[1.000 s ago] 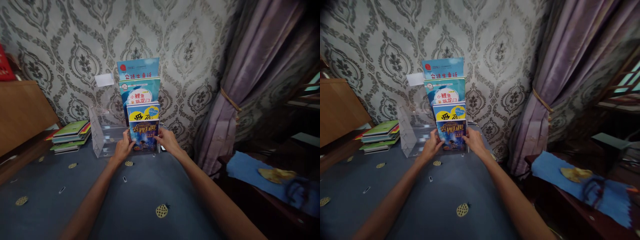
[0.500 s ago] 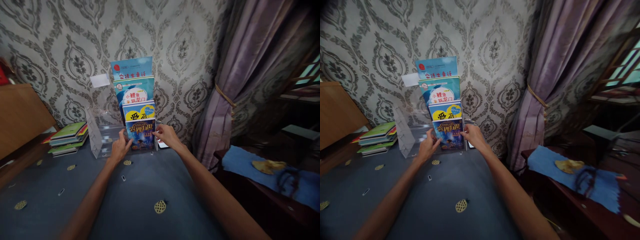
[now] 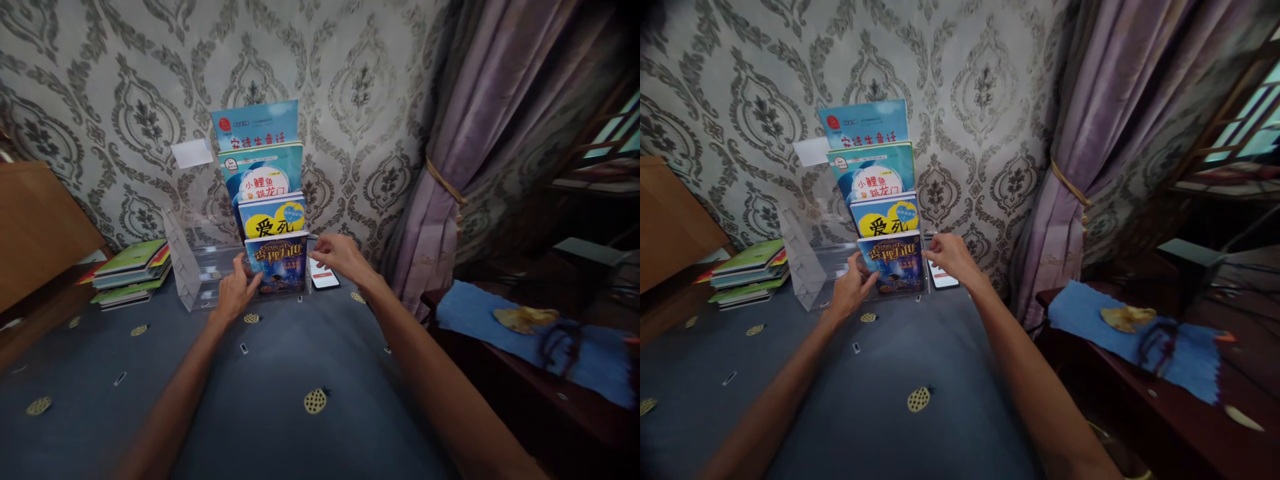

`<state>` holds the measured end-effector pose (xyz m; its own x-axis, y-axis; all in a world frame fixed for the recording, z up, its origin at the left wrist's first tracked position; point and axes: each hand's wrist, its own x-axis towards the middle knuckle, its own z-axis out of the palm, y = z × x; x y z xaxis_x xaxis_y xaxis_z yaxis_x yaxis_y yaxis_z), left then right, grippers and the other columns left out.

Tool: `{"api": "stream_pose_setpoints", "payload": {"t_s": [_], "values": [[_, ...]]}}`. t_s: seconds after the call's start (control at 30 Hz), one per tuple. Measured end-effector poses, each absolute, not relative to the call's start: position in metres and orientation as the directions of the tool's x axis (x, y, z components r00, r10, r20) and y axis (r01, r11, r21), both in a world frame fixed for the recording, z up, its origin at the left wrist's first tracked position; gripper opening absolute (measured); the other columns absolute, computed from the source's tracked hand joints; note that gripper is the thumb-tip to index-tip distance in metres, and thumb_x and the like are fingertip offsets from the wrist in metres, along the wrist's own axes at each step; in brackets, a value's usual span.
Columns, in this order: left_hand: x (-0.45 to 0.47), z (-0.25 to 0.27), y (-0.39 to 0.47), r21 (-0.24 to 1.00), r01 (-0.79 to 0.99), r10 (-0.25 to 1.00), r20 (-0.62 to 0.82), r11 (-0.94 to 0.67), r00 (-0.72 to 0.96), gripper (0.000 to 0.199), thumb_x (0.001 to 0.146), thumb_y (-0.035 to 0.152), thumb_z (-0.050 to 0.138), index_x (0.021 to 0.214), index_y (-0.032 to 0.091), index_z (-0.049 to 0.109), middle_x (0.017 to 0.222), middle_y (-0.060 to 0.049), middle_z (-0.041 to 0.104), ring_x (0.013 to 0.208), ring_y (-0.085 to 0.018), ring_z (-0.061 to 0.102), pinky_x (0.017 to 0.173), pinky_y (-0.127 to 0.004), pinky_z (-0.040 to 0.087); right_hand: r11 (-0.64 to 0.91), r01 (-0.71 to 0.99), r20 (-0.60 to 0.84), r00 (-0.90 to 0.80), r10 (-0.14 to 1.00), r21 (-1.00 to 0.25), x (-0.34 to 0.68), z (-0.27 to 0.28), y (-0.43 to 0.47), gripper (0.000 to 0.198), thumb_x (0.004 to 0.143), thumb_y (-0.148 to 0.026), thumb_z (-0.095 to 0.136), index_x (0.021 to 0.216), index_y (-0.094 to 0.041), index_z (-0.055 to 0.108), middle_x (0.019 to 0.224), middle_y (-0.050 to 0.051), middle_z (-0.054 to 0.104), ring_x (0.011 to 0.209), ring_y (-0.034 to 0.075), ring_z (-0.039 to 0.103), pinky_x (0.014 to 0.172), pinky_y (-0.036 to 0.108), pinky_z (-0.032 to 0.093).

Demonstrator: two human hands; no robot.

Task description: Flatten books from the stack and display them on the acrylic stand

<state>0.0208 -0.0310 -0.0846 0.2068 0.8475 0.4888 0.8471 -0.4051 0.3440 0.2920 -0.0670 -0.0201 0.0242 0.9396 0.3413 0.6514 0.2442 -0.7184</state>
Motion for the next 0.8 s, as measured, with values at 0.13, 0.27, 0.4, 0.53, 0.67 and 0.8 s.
{"api": "stream_pose_setpoints", "payload": {"t_s": [0.13,0.27,0.4,0.53,0.67,0.8], "values": [[0.021,-0.084,-0.033,0.339,0.851,0.848,0.488,-0.402,0.206,0.06,0.097,0.04,0.062,0.144,0.017,0.031,0.096,-0.006,0.076,0.083,-0.025,0.076,0.066,-0.03,0.049,0.249,0.617,0.313,-0.004,0.95,-0.747,0.298,-0.011,-0.073,0.016,0.081,-0.024,0.072,0.073,-0.019,0.06,0.058,0.0,0.068,0.053,0.015,0.07,0.046,0.02,0.05],[0.019,-0.085,-0.036,0.316,0.858,0.845,0.489,-0.405,0.219,0.062,0.097,0.041,0.062,0.145,0.017,0.03,0.098,-0.007,0.076,0.083,-0.026,0.076,0.067,-0.03,0.049,0.234,0.623,0.299,0.0,0.954,-0.747,0.304,-0.001,-0.08,0.014,0.081,-0.019,0.071,0.072,-0.019,0.061,0.058,0.0,0.069,0.054,0.015,0.07,0.05,0.022,0.051],[0.018,-0.085,-0.039,0.309,0.862,0.847,0.483,-0.402,0.223,0.062,0.097,0.041,0.063,0.143,0.016,0.031,0.1,-0.008,0.077,0.085,-0.028,0.076,0.069,-0.031,0.05,0.261,0.637,0.36,0.028,0.933,-0.726,0.309,0.004,-0.084,0.013,0.083,-0.018,0.068,0.073,-0.02,0.061,0.06,0.0,0.069,0.057,0.017,0.071,0.053,0.024,0.052],[0.016,-0.086,-0.041,0.288,0.868,0.847,0.477,-0.404,0.236,0.061,0.097,0.042,0.062,0.143,0.017,0.031,0.101,-0.008,0.076,0.086,-0.028,0.076,0.068,-0.031,0.051,0.296,0.621,0.413,0.05,0.909,-0.726,0.312,0.006,-0.086,0.012,0.084,-0.021,0.068,0.075,-0.02,0.061,0.06,0.0,0.068,0.058,0.018,0.071,0.054,0.025,0.053],[0.016,-0.088,-0.041,0.28,0.862,0.836,0.488,-0.423,0.252,0.06,0.097,0.042,0.061,0.143,0.018,0.031,0.101,-0.007,0.076,0.086,-0.027,0.076,0.068,-0.03,0.051,0.331,0.589,0.436,0.041,0.899,-0.737,0.312,0.011,-0.09,0.013,0.084,-0.027,0.069,0.076,-0.021,0.062,0.061,-0.001,0.068,0.055,0.016,0.069,0.051,0.024,0.053],[0.013,-0.092,-0.041,0.28,0.851,0.827,0.493,-0.444,0.269,0.06,0.097,0.042,0.061,0.143,0.017,0.032,0.099,-0.008,0.075,0.087,-0.027,0.075,0.071,-0.032,0.053,0.337,0.614,0.459,0.048,0.887,-0.714,0.312,0.017,-0.095,0.012,0.085,-0.027,0.069,0.077,-0.021,0.062,0.062,-0.001,0.069,0.056,0.016,0.069,0.053,0.024,0.052]]}}
